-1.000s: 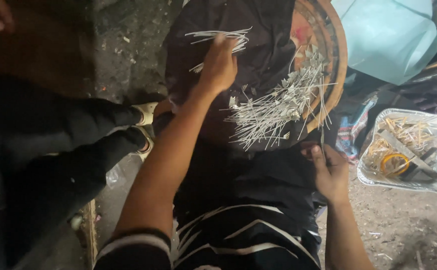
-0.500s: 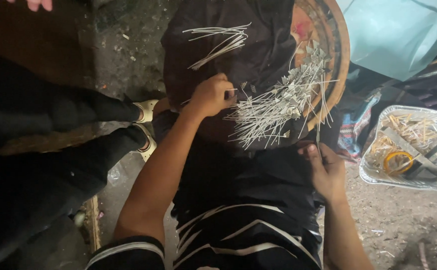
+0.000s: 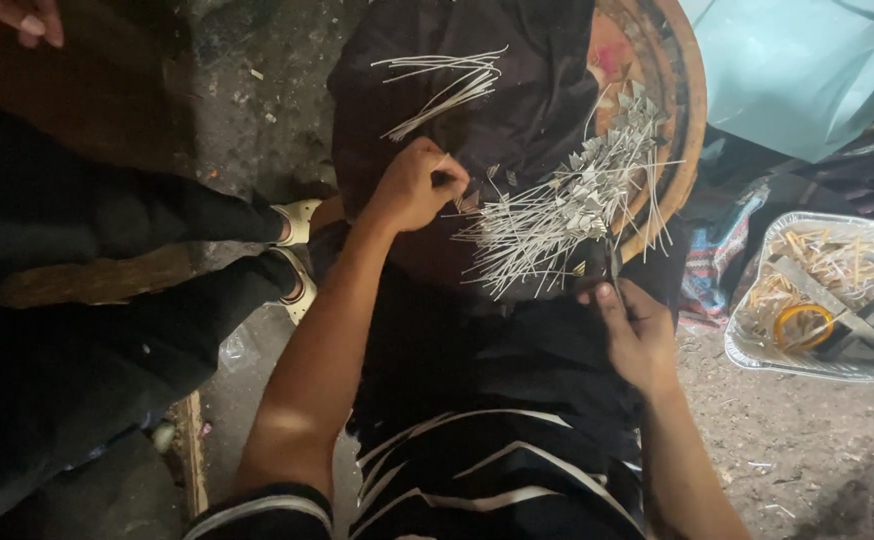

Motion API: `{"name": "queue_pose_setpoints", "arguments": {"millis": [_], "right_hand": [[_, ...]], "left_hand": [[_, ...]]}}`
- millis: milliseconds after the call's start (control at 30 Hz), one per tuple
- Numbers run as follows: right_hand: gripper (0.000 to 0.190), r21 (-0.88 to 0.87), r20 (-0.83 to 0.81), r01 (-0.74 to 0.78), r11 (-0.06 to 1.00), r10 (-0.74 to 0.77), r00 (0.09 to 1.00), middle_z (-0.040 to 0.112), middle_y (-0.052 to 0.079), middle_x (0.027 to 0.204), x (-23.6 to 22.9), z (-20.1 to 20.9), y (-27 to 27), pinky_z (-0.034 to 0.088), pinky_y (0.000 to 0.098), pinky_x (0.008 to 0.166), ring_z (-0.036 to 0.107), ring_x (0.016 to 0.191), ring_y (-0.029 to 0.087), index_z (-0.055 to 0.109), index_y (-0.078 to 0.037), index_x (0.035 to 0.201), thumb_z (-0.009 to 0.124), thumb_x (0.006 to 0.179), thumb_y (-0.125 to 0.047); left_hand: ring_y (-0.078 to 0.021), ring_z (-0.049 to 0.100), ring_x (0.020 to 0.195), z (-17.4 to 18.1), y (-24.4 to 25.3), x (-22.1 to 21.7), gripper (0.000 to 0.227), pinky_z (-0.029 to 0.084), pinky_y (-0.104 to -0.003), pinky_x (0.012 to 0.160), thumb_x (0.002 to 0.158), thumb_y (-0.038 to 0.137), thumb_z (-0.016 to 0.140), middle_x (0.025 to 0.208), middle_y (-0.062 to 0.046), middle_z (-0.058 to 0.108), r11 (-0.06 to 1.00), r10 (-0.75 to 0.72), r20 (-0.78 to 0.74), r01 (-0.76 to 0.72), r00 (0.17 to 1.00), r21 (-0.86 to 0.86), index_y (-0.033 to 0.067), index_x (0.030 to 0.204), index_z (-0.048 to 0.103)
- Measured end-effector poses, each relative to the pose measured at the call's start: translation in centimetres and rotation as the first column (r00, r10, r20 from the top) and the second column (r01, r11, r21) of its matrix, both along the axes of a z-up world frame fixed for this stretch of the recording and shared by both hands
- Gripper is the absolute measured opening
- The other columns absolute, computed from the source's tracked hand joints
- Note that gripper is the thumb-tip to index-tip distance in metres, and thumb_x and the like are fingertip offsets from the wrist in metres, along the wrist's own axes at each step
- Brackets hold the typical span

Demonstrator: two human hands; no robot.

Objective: The person sits on the floor and uses a small knife to trim the ends of numerous thin metal wire pins. They pick up individual pins from a pile on a dark cloth, cut the tips, and place the trimmed pieces back onto the pile.

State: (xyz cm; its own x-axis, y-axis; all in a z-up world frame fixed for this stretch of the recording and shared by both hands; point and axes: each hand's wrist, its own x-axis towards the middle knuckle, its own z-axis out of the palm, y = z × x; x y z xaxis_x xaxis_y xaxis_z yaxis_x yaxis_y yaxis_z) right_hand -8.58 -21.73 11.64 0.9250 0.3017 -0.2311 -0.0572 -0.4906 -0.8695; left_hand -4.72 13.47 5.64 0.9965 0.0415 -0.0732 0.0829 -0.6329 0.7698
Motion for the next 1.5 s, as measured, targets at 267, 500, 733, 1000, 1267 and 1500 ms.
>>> {"name": "queue_pose_setpoints", "arguments": {"millis": [267, 500, 733, 1000, 1267, 1500], "right_hand": [[0.037, 0.007, 0.113, -0.064, 0.998, 0.063, 0.992, 0.068, 0.015, 0.067, 0.8, 0.8, 4.0, 0.050, 0.0403, 0.065, 0.062, 0.062, 0.026, 0.072, -0.004, 0.084, 0.063, 0.106, -0.032], [0.043, -0.017, 0.200, -0.114, 0.993, 0.115, 0.973, 0.063, 0.014, 0.057, 1.9, 3.3, 7.6, 0.048, 0.0401, 0.059, 0.061, 0.054, 0.031, 0.065, -0.006, 0.072, 0.063, 0.104, -0.034], [0.037, -0.012, 0.228, -0.130, 0.991, 0.129, 0.965, 0.067, 0.018, 0.060, 2.3, 2.5, 7.3, 0.051, 0.0446, 0.059, 0.068, 0.061, 0.038, 0.069, -0.003, 0.078, 0.065, 0.101, -0.031], [0.045, -0.045, 0.274, -0.096, 0.994, 0.104, 0.956, 0.059, 0.016, 0.051, 2.5, 2.6, 7.5, 0.045, 0.0367, 0.049, 0.058, 0.047, 0.030, 0.064, -0.007, 0.067, 0.064, 0.102, -0.034], [0.047, -0.056, 0.281, -0.097, 0.994, 0.109, 0.954, 0.057, 0.013, 0.048, 2.2, 1.8, 7.4, 0.043, 0.0350, 0.049, 0.056, 0.045, 0.027, 0.061, -0.005, 0.064, 0.063, 0.104, -0.030], [0.047, -0.131, 0.200, -0.163, 0.978, 0.187, 0.962, 0.063, 0.017, 0.056, 2.1, 0.8, 6.7, 0.049, 0.0390, 0.055, 0.065, 0.054, 0.032, 0.063, -0.004, 0.071, 0.059, 0.105, -0.035]], "left_hand": [[-0.0199, 0.073, 0.081, 4.4, -6.6, -1.3, 0.034, 0.056, -0.034, 0.072, 0.076, 0.038, 0.085, 0.085, -0.008, 0.078, 0.685, 0.465, -0.232, -0.513, 0.854, -0.518, 0.0129, 0.098, 0.081], [-0.0134, 0.068, 0.068, 8.3, -10.5, -2.9, 0.026, 0.052, -0.027, 0.062, 0.071, 0.029, 0.082, 0.070, -0.005, 0.073, 0.514, 0.526, -0.380, -0.641, 0.760, -0.570, 0.0109, 0.089, 0.080], [-0.0184, 0.073, 0.075, 7.1, -11.0, -3.6, 0.026, 0.056, -0.031, 0.071, 0.075, 0.016, 0.084, 0.074, -0.013, 0.075, 0.505, 0.519, -0.282, -0.555, 0.807, -0.661, 0.0001, 0.095, 0.078], [-0.0181, 0.071, 0.071, 3.5, -11.5, -3.2, 0.025, 0.057, -0.034, 0.071, 0.077, 0.014, 0.085, 0.071, -0.012, 0.074, 0.586, 0.507, -0.172, -0.484, 0.844, -0.650, -0.0024, 0.094, 0.077], [-0.0197, 0.077, 0.077, 6.3, -12.2, -3.3, 0.016, 0.058, -0.033, 0.074, 0.089, 0.019, 0.078, 0.074, -0.010, 0.078, 0.667, 0.499, -0.088, -0.447, 0.862, -0.596, 0.0036, 0.092, 0.080], [-0.0203, 0.076, 0.071, 5.8, -12.3, -3.3, 0.015, 0.057, -0.032, 0.067, 0.088, 0.020, 0.077, 0.069, -0.008, 0.076, 0.732, 0.490, -0.053, -0.444, 0.870, -0.516, 0.0052, 0.089, 0.081]]}}
